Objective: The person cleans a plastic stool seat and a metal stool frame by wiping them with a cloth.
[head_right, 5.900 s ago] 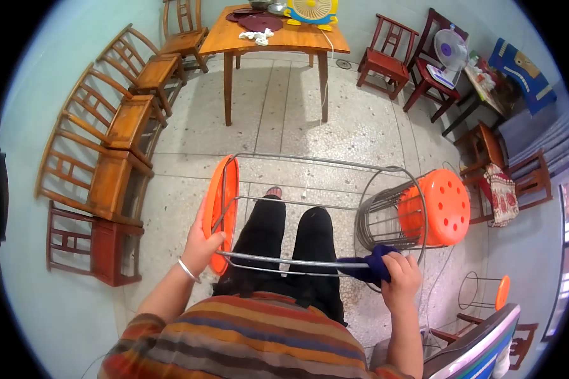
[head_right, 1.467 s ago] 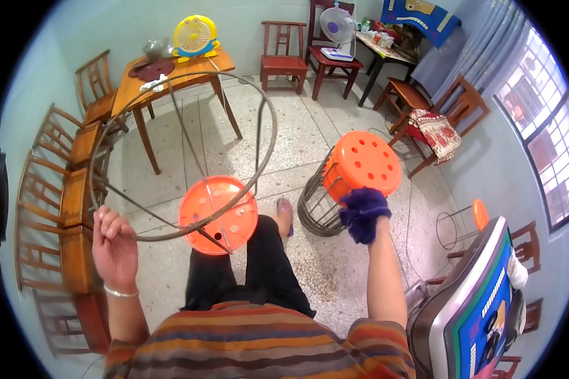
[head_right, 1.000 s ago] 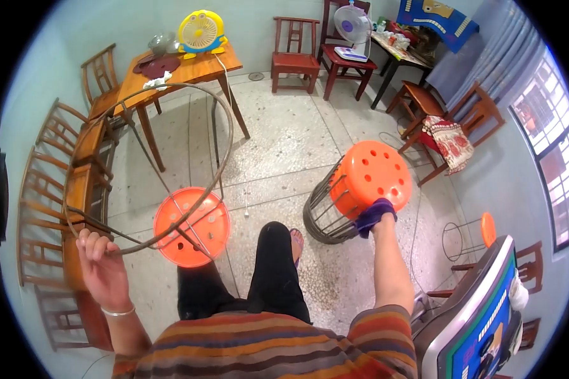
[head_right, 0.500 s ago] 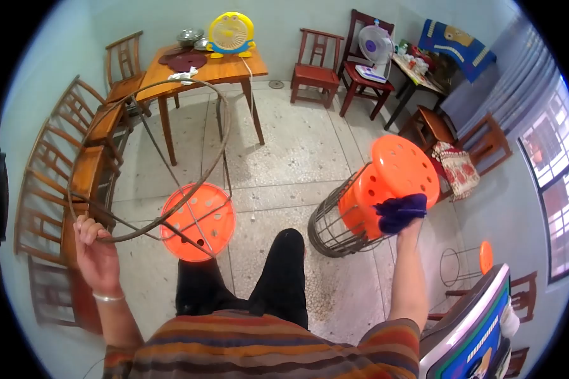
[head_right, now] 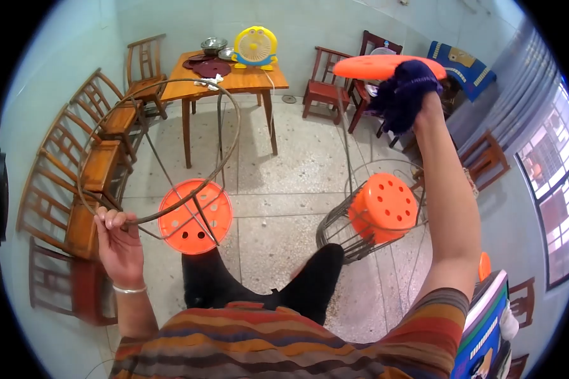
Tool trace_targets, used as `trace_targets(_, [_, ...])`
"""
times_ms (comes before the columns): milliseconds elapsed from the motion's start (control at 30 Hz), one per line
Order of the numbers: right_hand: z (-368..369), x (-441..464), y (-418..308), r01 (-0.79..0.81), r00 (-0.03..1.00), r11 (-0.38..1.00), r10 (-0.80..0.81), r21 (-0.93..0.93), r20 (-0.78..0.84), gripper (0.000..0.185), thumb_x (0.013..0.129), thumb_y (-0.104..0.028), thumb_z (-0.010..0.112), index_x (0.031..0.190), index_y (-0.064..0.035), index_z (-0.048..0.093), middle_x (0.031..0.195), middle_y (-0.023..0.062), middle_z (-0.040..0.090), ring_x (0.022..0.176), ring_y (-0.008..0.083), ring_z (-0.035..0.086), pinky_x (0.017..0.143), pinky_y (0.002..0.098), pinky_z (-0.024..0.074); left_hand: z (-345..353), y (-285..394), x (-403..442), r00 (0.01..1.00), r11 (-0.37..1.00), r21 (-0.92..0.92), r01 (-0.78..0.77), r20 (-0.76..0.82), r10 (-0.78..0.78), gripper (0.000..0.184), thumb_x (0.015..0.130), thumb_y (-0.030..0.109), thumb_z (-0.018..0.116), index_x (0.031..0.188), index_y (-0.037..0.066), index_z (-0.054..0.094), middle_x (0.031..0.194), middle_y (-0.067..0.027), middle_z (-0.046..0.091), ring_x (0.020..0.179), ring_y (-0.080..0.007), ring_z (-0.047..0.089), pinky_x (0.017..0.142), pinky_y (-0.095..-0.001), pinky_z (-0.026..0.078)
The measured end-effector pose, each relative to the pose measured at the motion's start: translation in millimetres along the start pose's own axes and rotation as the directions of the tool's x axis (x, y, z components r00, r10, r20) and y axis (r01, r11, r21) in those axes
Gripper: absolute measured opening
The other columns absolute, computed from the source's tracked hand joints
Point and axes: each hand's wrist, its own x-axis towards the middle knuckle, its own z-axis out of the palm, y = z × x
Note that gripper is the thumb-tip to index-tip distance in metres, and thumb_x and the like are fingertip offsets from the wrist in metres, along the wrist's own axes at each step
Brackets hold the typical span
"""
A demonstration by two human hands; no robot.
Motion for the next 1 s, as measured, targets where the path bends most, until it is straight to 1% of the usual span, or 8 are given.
trace_targets(67, [10.8,22.7,4.9,-0.017,0.999,1.0,0.017,0.012,-0.033,0.03,0.087,-0.018,0.061,0.114,-0.0036,0.061,0.086,0.0157,0.066,0.079,0.0325,0.066,0.07,0.0532,0.0575,-0.7,8.1,0.8,1.0,1.0,0.015,-0.025,0.019,0.025,0.02,0.109,0.027,0.035,0.102,0.01,0.043,0.087,-0.0015,0.048,0.087,-0.0158,0.052,0.103,-0.0467,0.05])
trace_targets(233, [-16.4,80.5,88.5,-0.107,0.994,0.993,0.106,0.058,0.023,0.024,0.087,-0.022,0.061,0.1,-0.0025,0.062,0.087,0.0185,0.068,0.077,0.0352,0.067,0.069,0.0447,0.0577,-6.5,41.6,-0.6,0.992,0.994,-0.084,-0.072,0.098,0.08,0.019,0.109,0.025,0.032,0.104,0.007,0.039,0.087,-0.002,0.043,0.086,-0.0169,0.051,0.104,-0.0493,0.049])
trace_targets(333, [-34.4,95.4,182.9,-0.264,0.961,0.964,0.262,0.018,0.086,0.035,0.092,-0.036,0.054,0.098,-0.0023,0.063,0.089,0.0223,0.069,0.079,0.0371,0.067,0.071,0.0468,0.0572,-1.1,48.6,-8.0,0.992,0.993,-0.067,-0.093,0.078,0.098,0.018,0.109,0.023,0.032,0.103,0.008,0.037,0.087,-0.0024,0.042,0.084,-0.0175,0.05,0.104,-0.05,0.048])
trace_targets(533, [-70.8,47.6,443.7,-0.478,0.856,0.756,0.514,0.447,0.046,0.026,0.088,-0.031,0.065,0.09,-0.0055,0.064,0.084,0.0177,0.067,0.08,0.0376,0.067,0.075,0.0529,0.0572,1.0,48.8,-14.3,0.988,0.991,-0.014,-0.131,0.075,0.132,0.015,0.109,0.021,0.032,0.101,0.009,0.036,0.087,-0.0023,0.042,0.084,-0.0177,0.049,0.105,-0.052,0.046])
trace_targets(667, [-101.5,-59.3,606.2,-0.443,0.818,0.604,0.575,0.663,0.022,0.023,0.093,-0.03,0.055,0.087,-0.0092,0.063,0.079,0.0138,0.065,0.072,0.0342,0.064,0.072,0.0516,0.057,4.9,50.1,-14.3,0.993,0.994,-0.054,-0.097,0.062,0.1,0.015,0.109,0.021,0.031,0.101,0.009,0.036,0.087,-0.002,0.042,0.084,-0.0175,0.049,0.106,-0.0544,0.045])
trace_targets(733, [-61.2,-122.7,581.3,-0.503,0.596,0.491,0.793,0.711,-0.127,0.027,0.096,-0.032,0.051,0.089,-0.0096,0.063,0.081,0.0137,0.066,0.075,0.0339,0.065,0.073,0.0503,0.057,3.8,48.7,-11.0,0.994,0.995,-0.063,-0.076,0.078,0.081,0.015,0.11,0.021,0.03,0.101,0.009,0.035,0.087,-0.002,0.042,0.084,-0.0174,0.049,0.106,-0.0552,0.045])
trace_targets(833, [-93.7,-196.0,665.8,-0.573,0.521,0.381,0.853,0.726,-0.036,0.03,0.098,-0.035,0.049,0.092,-0.0094,0.064,0.087,0.0148,0.068,0.081,0.0351,0.066,0.077,0.051,0.0567,7.6,47.7,-12.5,0.996,0.999,-0.03,-0.022,0.08,0.024,0.017,0.11,0.023,0.029,0.102,0.009,0.035,0.088,-0.0026,0.043,0.084,-0.0176,0.05,0.107,-0.0552,0.044])
trace_targets(1000, [-95.1,-224.8,634.9,-0.747,0.326,0.262,0.945,0.611,-0.007,0.031,0.1,-0.029,0.046,0.096,-0.0037,0.063,0.088,0.0207,0.068,0.081,0.0397,0.067,0.075,0.0563,0.0561,17.5,35.9,-7.3,0.992,0.998,-0.034,0.059,0.115,-0.055,0.017,0.11,0.023,0.029,0.103,0.009,0.035,0.088,-0.0024,0.045,0.084,-0.0175,0.052,0.105,-0.0528,0.047])
